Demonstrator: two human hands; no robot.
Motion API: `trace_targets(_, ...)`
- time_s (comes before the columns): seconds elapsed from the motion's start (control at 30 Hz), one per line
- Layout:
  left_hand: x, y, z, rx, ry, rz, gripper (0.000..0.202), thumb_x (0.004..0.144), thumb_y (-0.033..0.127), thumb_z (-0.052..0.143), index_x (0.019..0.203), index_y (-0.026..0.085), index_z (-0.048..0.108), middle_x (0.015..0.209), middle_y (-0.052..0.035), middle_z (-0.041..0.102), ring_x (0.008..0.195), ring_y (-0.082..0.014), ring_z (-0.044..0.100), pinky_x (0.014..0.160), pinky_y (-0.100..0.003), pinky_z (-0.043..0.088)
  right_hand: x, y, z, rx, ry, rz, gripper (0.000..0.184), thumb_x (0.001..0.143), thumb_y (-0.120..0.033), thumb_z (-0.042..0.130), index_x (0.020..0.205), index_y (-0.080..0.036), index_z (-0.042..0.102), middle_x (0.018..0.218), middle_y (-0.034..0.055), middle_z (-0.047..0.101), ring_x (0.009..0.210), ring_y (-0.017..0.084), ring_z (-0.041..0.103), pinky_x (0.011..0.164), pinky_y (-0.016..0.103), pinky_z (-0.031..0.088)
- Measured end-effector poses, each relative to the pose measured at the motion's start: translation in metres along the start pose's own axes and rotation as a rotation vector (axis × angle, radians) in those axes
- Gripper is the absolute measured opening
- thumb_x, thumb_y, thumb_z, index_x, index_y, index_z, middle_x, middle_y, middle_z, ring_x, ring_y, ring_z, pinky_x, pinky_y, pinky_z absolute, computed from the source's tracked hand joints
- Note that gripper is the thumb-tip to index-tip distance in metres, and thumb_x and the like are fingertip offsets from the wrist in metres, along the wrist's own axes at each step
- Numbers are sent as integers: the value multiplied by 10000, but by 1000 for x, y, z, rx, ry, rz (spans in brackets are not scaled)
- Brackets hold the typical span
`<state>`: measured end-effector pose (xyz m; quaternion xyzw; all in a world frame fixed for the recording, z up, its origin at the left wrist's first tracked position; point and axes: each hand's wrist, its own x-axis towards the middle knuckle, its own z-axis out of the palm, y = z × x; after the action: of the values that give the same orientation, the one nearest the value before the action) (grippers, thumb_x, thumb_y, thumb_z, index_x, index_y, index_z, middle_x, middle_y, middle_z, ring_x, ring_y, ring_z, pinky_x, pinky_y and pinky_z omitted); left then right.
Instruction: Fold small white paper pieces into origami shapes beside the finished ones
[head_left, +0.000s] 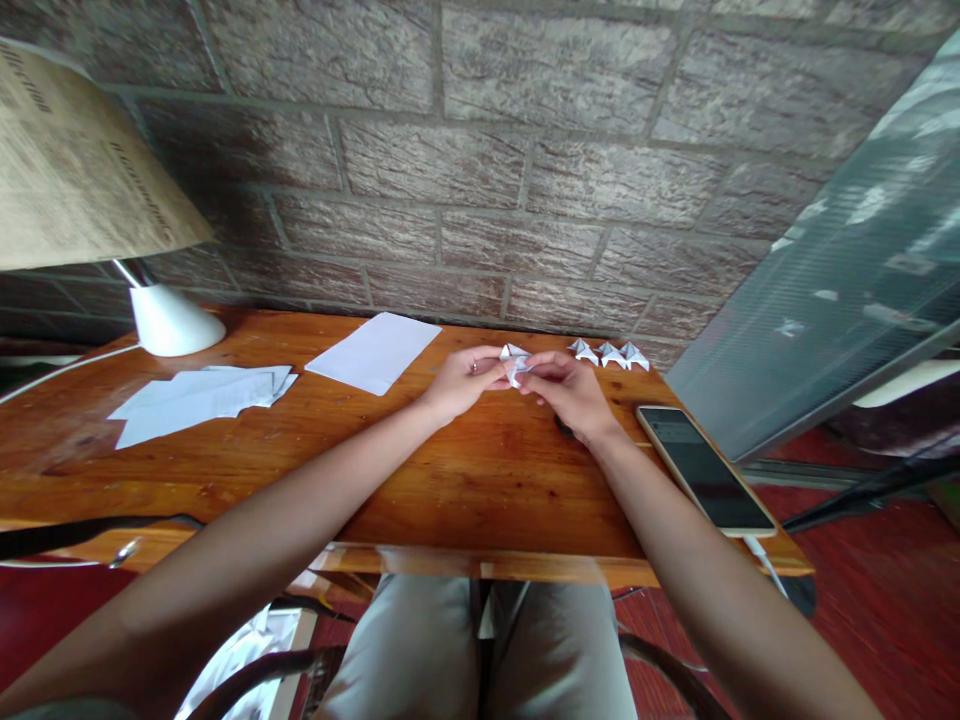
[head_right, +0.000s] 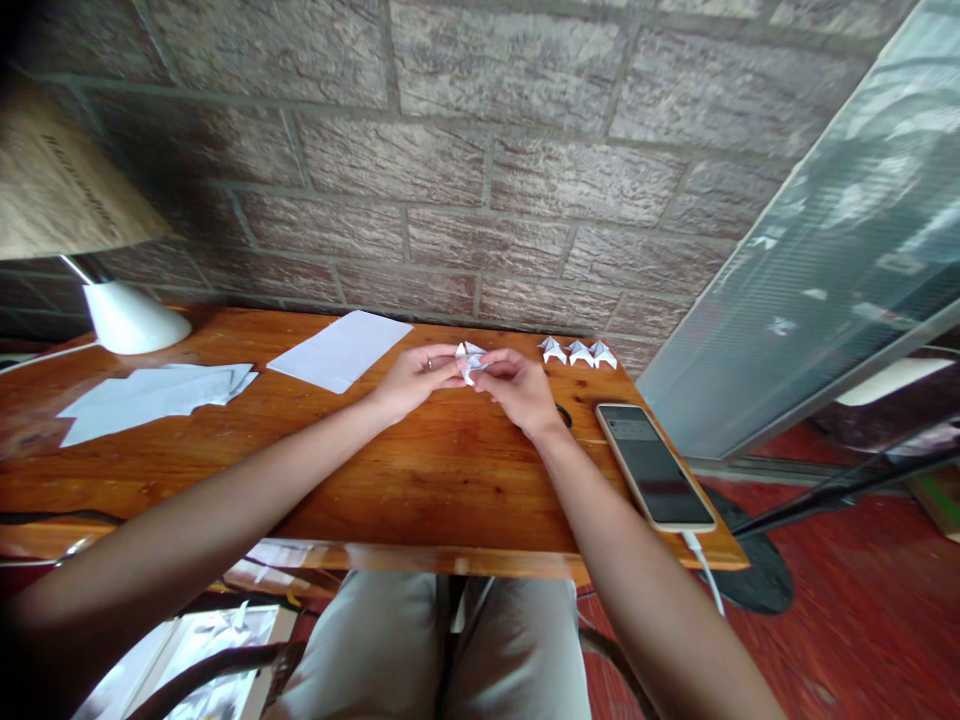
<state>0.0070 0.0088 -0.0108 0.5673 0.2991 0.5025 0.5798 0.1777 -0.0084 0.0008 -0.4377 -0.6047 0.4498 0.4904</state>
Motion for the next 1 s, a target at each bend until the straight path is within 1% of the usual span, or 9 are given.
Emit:
trace_targets(0.07,0,1,-1,-7,-14,-7,462,656,398,801,1024,138,700,1037,-99,720,925,-213,674,880,-411,540,1,1,0,-16,-1,-7,392,606,-412,800,868,-178,624,666,10,690,611,141,607,505,221,422)
trace_targets(0.2,0,1,0,-13,-3,-24,455,653,392,804,1015,136,701,1045,-105,720,924,-213,676,884,-412,537,1,4,0,-52,4,-12,397,611,-435,792,860,-175,625,674,21,691,607,146,613,494,223,425)
trace_targets(0.33,-1,0,1,-13,-8,-25,454,653,387,805,1020,141,700,1057,-108,718,948,-220,673,898,-419,532,2,6,0,-86,32,-9,391,609,-445,785,838,-176,615,670,27,692,580,145,613,469,219,419)
trace_targets(0.5,1,-2,0,-6,2,-33,444,653,387,804,1010,144,699,1011,-95,728,921,-213,678,887,-422,538,2,6,0,-129,43,-32,390,608,-438,791,845,-180,620,693,40,707,623,160,641,483,221,438)
trace_targets(0.73,1,-2,-2,-28,20,-50,444,651,392,805,1004,143,699,1004,-90,727,919,-211,679,888,-423,540,0,0,-2,5,-25,22,425,588,-398,820,900,-181,630,791,51,739,697,179,682,504,213,441)
trace_targets(0.87,1,-3,-2,-31,27,-56,448,650,375,809,1013,144,688,997,-87,728,905,-203,680,870,-413,550,0,-1,-2,22,-20,27,429,573,-390,835,886,-177,633,771,49,732,676,172,677,501,211,436)
trace_targets(1.0,2,-6,-3,-25,23,-50,459,656,369,807,1029,138,674,1010,-95,723,906,-204,683,869,-420,548,0,2,-2,2,-10,30,441,561,-420,836,865,-175,629,751,53,731,653,177,674,497,222,431)
